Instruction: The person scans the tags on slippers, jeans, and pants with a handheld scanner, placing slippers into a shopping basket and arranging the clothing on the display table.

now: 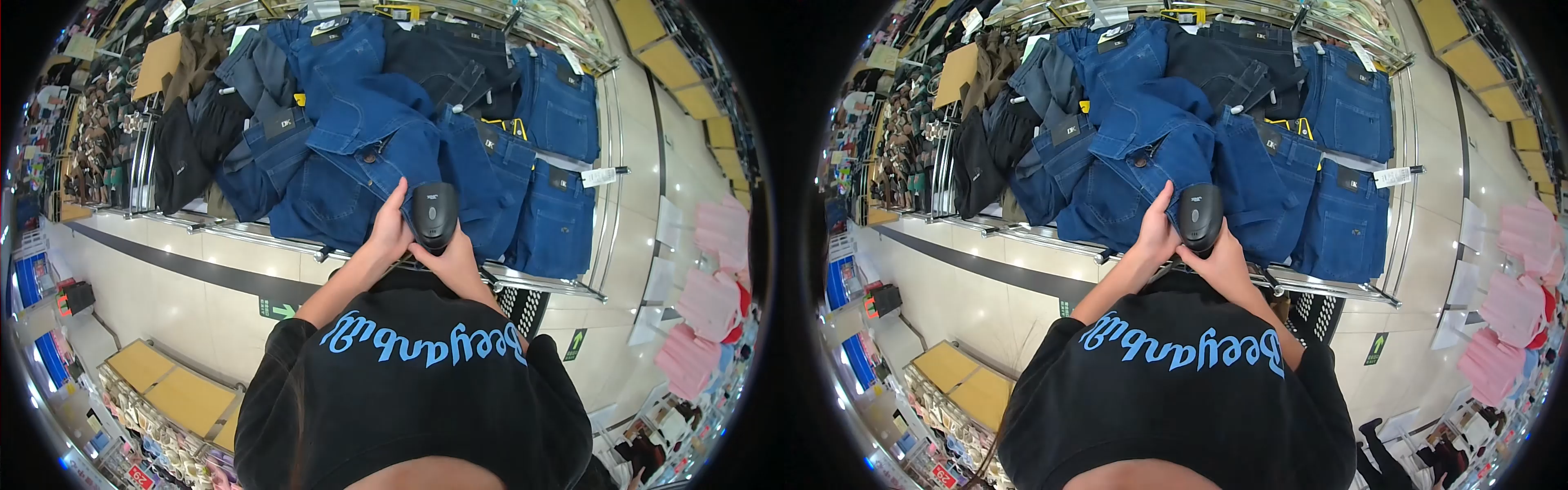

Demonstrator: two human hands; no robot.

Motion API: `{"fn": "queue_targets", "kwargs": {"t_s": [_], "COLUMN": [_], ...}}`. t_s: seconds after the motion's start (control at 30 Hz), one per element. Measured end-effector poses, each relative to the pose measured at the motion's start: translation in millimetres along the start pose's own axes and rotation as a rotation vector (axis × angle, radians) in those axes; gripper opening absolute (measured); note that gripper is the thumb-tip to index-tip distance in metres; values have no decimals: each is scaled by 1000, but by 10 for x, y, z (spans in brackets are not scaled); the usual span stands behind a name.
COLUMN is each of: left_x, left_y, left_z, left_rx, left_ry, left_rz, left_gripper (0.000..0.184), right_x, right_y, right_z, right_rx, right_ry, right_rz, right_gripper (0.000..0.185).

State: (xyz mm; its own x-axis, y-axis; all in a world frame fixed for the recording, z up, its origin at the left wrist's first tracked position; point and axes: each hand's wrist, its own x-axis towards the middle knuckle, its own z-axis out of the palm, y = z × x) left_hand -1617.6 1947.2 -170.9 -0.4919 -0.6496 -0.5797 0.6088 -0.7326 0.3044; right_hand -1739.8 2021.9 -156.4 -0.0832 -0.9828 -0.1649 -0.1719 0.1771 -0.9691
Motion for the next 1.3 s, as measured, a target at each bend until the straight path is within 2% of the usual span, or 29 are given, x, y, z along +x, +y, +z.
{"fn": "queue_targets", "kwargs": {"t_s": [0.1, 0.23, 0.3, 0.37, 0.43, 0.47, 0.57, 0.6, 0.73, 0.83, 0.87, 0.97, 1.0, 1.03, 1.1, 1.13, 1.17, 1.23, 1.27, 1.3], "left_x": [-22, 46, 100, 204, 317, 312, 318, 301, 447, 482, 483, 278, 171, 86, -127, -176, -319, -630, -760, -967], "left_y": [61, 338, 472, 565, 730, 785, 863, 868, 1029, 1207, 1299, 1371, 1409, 1409, 1400, 1473, 1485, 1603, 1577, 1571], "left_z": [65, -82, -253, -572, -1010, -1086, -1127, -1053, -1042, -1083, -1147, -1002, -934, -822, -513, -572, -447, -237, -33, 222], "left_rx": [107, 46, 151, 381, 1, -71, -89, -70, 86, 74, 88, 338, 355, 429, 604, 775, 931, 1280, 1383, 1333], "left_ry": [53, 144, 339, 353, 185, 196, 189, 224, 327, 341, 349, 332, 291, 317, 314, 369, 434, 491, 510, 403], "left_rz": [167, 294, 275, 320, 328, 307, 262, 253, 385, 557, 561, 752, 731, 776, 834, 858, 823, 719, 735, 567], "left_gripper": [43, 36, 38, 39, 40, 42, 43, 43, 41, 39, 40, 45, 53, 52, 53, 48, 38, 30, 26, 22], "right_x": [25, 6, -44, -101, -123, -130, -97, -76, -164, -202, -231, -297, -354, -361, -247, -131, 1, 184, 290, 367], "right_y": [-16, -16, -26, -25, 24, 39, 63, 126, 78, 120, 123, 7, 60, 91, 13, -160, -301, -252, -352, -478], "right_z": [-43, -106, -192, -266, -405, -473, -742, -770, -899, -992, -1009, -1060, -1105, -1185, -1374, -1479, -1574, -1785, -1801, -1821], "right_rx": [-7, 57, 44, 5, -4, 14, 91, 188, 398, 326, 287, 312, 251, 116, 0, 62, 124, 64, 142, 220], "right_ry": [-36, -127, -194, -177, -203, -180, -331, -310, -303, -418, -373, -190, -95, -45, 15, -33, -84, -42, -13, 16], "right_rz": [14, 25, 7, -23, 3, -31, 239, 172, 177, 182, 217, 222, 228, 216, 213, 209, 203, 154, 26, -103], "right_gripper": [52, 51, 52, 53, 53, 47, 42, 38, 45, 48, 50, 54, 58, 63, 55, 49, 44, 41, 44, 47]}}
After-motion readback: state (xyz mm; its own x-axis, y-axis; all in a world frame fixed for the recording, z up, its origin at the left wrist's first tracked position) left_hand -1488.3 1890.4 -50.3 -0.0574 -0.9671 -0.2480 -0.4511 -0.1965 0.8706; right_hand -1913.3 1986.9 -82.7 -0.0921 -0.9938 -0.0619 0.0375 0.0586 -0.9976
